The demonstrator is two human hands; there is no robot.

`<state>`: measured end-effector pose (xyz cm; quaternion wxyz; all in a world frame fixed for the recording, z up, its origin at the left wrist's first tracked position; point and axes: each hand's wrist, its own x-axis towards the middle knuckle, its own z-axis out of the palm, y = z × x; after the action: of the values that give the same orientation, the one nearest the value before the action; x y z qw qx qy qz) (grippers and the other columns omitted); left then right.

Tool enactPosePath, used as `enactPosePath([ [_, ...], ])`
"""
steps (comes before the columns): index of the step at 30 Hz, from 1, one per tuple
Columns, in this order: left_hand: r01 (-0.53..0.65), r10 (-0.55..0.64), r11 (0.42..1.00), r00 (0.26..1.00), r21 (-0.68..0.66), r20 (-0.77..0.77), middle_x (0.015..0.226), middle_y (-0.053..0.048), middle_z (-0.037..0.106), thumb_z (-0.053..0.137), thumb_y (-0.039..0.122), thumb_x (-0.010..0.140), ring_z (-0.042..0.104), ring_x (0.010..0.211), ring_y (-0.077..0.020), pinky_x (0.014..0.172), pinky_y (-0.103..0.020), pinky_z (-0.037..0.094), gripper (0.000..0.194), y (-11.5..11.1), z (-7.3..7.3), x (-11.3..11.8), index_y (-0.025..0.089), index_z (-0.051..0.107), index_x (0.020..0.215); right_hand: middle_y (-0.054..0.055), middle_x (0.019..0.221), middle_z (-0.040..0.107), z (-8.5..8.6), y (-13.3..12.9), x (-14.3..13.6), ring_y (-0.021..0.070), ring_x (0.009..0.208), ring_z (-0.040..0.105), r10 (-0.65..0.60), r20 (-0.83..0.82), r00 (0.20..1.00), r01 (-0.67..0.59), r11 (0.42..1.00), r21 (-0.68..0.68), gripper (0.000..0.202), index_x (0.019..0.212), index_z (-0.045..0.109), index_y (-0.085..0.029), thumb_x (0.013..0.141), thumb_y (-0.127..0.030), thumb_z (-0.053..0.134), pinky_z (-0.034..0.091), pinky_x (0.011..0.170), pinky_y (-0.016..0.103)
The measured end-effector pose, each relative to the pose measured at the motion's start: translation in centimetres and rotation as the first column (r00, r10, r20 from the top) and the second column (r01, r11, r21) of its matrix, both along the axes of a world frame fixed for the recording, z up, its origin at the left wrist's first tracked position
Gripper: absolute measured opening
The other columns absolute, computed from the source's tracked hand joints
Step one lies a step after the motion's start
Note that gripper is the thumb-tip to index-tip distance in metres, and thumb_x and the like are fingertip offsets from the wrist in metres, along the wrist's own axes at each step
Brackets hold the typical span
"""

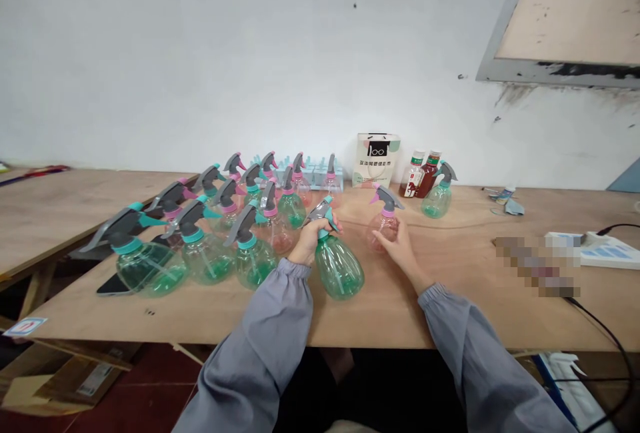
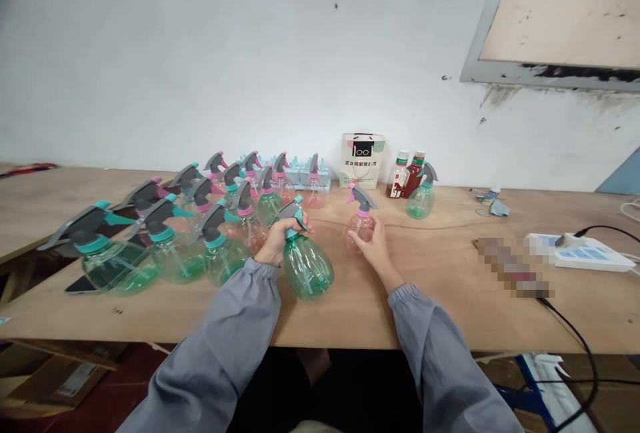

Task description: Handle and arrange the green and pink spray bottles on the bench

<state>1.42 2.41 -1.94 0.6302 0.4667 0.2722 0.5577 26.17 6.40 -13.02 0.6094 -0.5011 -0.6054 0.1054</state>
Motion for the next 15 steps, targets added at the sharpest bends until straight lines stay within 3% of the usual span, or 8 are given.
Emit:
enactPosePath([
  [5, 0.145, -0.142, 0.985, 0.989, 0.09, -0.037, 0.068, -0.002, 0.068, 0.059, 0.019, 0.048, 0.069, 0.084, -0.0232, 0.085, -0.035, 0.053, 0.018, -0.23, 0.14, 0.26, 0.018, 0.064, 0.066, 0.017, 0.128, 0.06, 0.16, -0.2, 0.16, 0.0323, 0.118, 0.061, 0.006, -0.008, 1.0, -0.006, 1.0, 0.001, 0.08, 0.13, 0.047, -0.02, 0.069, -0.062, 0.077, 0.048, 0.105, 0.054],
  [12, 0.142, -0.141, 0.99, 0.985, 0.006, -0.105, 0.063, -0.005, 0.064, 0.053, 0.022, 0.051, 0.068, 0.085, -0.0238, 0.085, -0.036, 0.052, 0.009, 0.01, -0.37, 0.52, 0.019, 0.058, 0.058, 0.016, 0.129, 0.06, 0.24, -0.52, 0.07, 0.0314, 0.119, 0.061, 0.011, -0.014, 1.0, -0.011, 1.0, -0.022, 0.08, 0.131, 0.047, -0.022, 0.069, -0.064, 0.076, 0.047, 0.106, 0.055],
  [15, 0.147, -0.138, 0.987, 0.982, 0.064, -0.131, 0.073, -0.006, 0.07, 0.055, 0.022, 0.053, 0.068, 0.092, -0.0253, 0.09, -0.038, 0.05, 0.013, -0.31, -0.12, 0.61, 0.019, 0.061, 0.063, 0.017, 0.13, 0.059, 0.36, -0.64, -0.01, 0.032, 0.119, 0.061, 0.013, -0.021, 1.0, -0.013, 1.0, -0.023, 0.081, 0.131, 0.047, -0.02, 0.069, -0.064, 0.076, 0.047, 0.107, 0.055],
])
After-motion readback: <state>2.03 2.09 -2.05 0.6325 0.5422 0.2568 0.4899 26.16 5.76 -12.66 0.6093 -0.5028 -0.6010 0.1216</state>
